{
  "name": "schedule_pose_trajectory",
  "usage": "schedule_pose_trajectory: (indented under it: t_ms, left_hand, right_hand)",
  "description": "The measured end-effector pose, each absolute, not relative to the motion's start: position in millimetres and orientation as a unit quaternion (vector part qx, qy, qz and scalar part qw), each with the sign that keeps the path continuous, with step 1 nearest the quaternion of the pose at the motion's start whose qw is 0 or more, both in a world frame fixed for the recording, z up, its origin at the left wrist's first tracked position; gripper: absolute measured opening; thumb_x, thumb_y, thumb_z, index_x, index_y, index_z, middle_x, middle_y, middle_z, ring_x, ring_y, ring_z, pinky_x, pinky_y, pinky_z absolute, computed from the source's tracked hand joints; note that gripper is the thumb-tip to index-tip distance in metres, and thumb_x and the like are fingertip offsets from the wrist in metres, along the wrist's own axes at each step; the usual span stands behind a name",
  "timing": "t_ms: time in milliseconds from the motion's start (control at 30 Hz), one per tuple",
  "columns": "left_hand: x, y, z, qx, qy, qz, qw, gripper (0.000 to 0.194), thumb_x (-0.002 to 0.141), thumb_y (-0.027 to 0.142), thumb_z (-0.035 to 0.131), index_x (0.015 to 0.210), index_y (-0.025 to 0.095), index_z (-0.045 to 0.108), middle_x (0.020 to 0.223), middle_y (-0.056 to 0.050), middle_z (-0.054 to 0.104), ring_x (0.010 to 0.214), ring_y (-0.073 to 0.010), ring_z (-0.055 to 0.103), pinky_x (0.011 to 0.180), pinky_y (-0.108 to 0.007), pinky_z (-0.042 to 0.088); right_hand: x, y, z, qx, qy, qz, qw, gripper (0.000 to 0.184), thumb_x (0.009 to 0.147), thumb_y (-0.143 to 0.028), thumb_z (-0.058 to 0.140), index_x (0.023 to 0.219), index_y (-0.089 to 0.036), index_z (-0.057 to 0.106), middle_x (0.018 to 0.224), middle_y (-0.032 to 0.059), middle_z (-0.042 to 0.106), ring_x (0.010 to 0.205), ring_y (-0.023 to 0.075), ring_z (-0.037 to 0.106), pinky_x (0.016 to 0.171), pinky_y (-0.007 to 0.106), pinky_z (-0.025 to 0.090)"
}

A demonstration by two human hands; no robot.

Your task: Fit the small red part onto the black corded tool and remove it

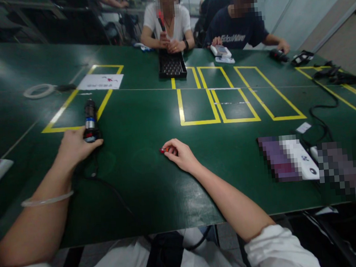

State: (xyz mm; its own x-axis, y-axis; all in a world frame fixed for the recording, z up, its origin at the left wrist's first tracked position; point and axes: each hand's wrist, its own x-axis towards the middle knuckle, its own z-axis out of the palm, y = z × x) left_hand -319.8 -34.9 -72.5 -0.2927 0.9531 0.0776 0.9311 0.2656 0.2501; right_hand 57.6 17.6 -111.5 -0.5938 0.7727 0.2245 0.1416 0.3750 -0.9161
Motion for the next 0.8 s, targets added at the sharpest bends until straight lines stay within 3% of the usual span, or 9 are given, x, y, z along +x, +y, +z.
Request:
schedule_pose_trajectory:
  t_ms: [167, 433, 633, 800]
  left_hand:
    - [-243.2, -28.9, -73.1, 0.613, 0.778, 0.129, 0.054, 0.070, 0.080, 0.057, 0.062, 0.135, 0.015, 0.048, 0.118, -0.014, 0.046, 0.106, -0.0292, 0.058, 0.094, -0.044, 0.051]
    - [-144.7, -48.2, -72.8, 0.702, 0.688, 0.153, 0.103, 0.076, 0.082, 0.053, 0.061, 0.146, 0.021, 0.037, 0.125, -0.012, 0.050, 0.111, -0.0289, 0.058, 0.086, -0.038, 0.053]
    - [-121.7, -58.3, -73.0, 0.724, 0.669, 0.141, 0.091, 0.075, 0.085, 0.050, 0.060, 0.149, 0.022, 0.034, 0.124, -0.013, 0.052, 0.111, -0.0288, 0.056, 0.080, -0.036, 0.053]
    - [-123.4, -58.6, -74.7, 0.726, 0.668, 0.142, 0.086, 0.077, 0.086, 0.054, 0.057, 0.151, 0.022, 0.033, 0.127, -0.014, 0.051, 0.112, -0.0291, 0.056, 0.080, -0.036, 0.052]
  right_hand:
    - [57.2, 17.6, -111.8, -0.295, -0.765, 0.459, 0.342, 0.010, 0.086, -0.022, 0.062, 0.096, -0.018, 0.062, 0.086, 0.0011, 0.061, 0.066, 0.0099, 0.052, 0.063, 0.024, 0.045]
    - [60.0, 19.5, -114.3, -0.299, -0.798, 0.386, 0.353, 0.005, 0.085, -0.016, 0.058, 0.088, -0.020, 0.056, 0.086, 0.0009, 0.056, 0.073, 0.0123, 0.055, 0.069, 0.026, 0.045]
    - [60.9, 16.9, -110.5, -0.282, -0.828, 0.347, 0.339, 0.012, 0.079, -0.010, 0.056, 0.084, -0.020, 0.053, 0.084, 0.0001, 0.053, 0.074, 0.0133, 0.053, 0.070, 0.026, 0.043]
    - [60.5, 14.6, -107.4, -0.271, -0.842, 0.341, 0.318, 0.007, 0.085, -0.014, 0.058, 0.089, -0.020, 0.057, 0.088, 0.0016, 0.054, 0.077, 0.0138, 0.054, 0.072, 0.027, 0.045]
